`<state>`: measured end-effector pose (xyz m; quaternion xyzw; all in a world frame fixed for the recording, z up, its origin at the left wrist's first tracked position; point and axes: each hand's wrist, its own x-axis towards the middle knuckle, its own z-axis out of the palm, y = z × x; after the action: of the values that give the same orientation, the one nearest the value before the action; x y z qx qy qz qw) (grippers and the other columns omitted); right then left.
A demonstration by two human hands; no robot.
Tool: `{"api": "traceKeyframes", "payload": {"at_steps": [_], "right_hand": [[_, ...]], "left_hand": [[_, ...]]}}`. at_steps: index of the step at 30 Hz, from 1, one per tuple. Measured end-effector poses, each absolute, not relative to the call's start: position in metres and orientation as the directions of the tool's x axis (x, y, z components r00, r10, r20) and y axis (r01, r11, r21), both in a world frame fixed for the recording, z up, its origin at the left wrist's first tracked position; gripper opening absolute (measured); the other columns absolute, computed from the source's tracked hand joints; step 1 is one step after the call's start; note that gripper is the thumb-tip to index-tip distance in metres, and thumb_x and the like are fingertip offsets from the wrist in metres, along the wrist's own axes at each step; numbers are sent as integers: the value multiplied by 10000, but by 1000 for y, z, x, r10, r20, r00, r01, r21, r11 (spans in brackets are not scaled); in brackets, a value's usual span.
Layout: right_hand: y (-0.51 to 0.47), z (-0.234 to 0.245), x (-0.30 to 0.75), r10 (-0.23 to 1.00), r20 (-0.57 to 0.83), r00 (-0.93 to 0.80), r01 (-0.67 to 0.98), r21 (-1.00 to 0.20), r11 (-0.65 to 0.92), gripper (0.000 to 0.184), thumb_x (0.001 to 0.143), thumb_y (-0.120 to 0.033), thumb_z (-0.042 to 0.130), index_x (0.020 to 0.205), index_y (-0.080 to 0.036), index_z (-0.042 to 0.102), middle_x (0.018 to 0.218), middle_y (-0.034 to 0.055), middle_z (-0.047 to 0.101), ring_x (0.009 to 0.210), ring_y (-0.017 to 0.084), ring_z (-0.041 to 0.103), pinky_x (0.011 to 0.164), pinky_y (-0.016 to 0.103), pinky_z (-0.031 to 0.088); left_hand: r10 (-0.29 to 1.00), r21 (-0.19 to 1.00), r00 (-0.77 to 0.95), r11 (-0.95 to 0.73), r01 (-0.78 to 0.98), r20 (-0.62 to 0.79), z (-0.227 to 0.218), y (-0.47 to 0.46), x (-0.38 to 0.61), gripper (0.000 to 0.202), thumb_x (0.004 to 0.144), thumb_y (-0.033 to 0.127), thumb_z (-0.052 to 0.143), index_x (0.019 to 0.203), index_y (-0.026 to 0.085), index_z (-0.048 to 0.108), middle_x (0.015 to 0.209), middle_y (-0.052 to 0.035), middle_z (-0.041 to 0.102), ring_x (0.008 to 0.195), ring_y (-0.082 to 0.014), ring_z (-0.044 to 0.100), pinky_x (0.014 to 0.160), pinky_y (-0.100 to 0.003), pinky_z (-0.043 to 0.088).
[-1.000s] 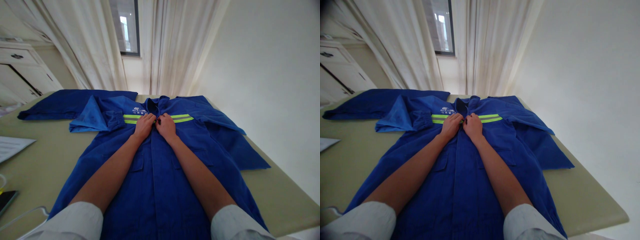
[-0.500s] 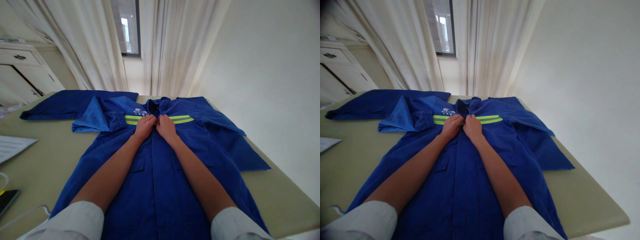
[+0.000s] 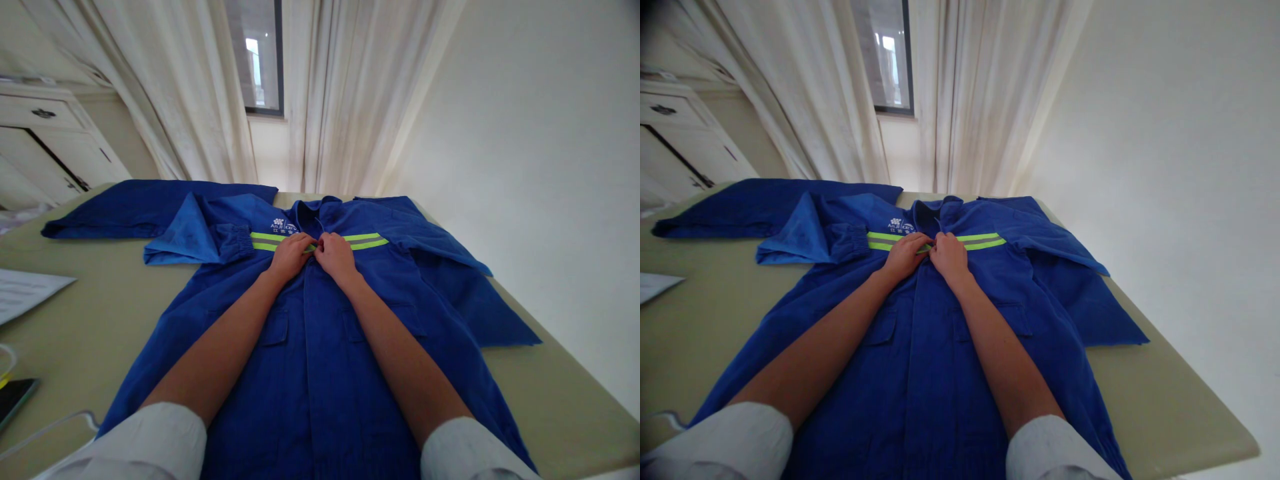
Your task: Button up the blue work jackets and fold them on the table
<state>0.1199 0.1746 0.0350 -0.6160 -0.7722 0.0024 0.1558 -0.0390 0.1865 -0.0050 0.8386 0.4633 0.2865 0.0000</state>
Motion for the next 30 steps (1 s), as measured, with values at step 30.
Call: {"api": "traceKeyframes", "payload": {"at_steps": [30], "right_hand": [[193, 45, 149, 938, 264, -226, 667, -660, 346, 100, 850, -254, 749, 832, -167, 797, 790, 55, 787, 759, 190, 739, 735, 267, 545]], "left_hand": [[753, 310, 264, -526, 792, 602, -6, 183, -39, 61, 950, 222, 648, 1001, 224, 681, 1031, -70, 719, 963, -248, 665, 864, -362, 492]]}}
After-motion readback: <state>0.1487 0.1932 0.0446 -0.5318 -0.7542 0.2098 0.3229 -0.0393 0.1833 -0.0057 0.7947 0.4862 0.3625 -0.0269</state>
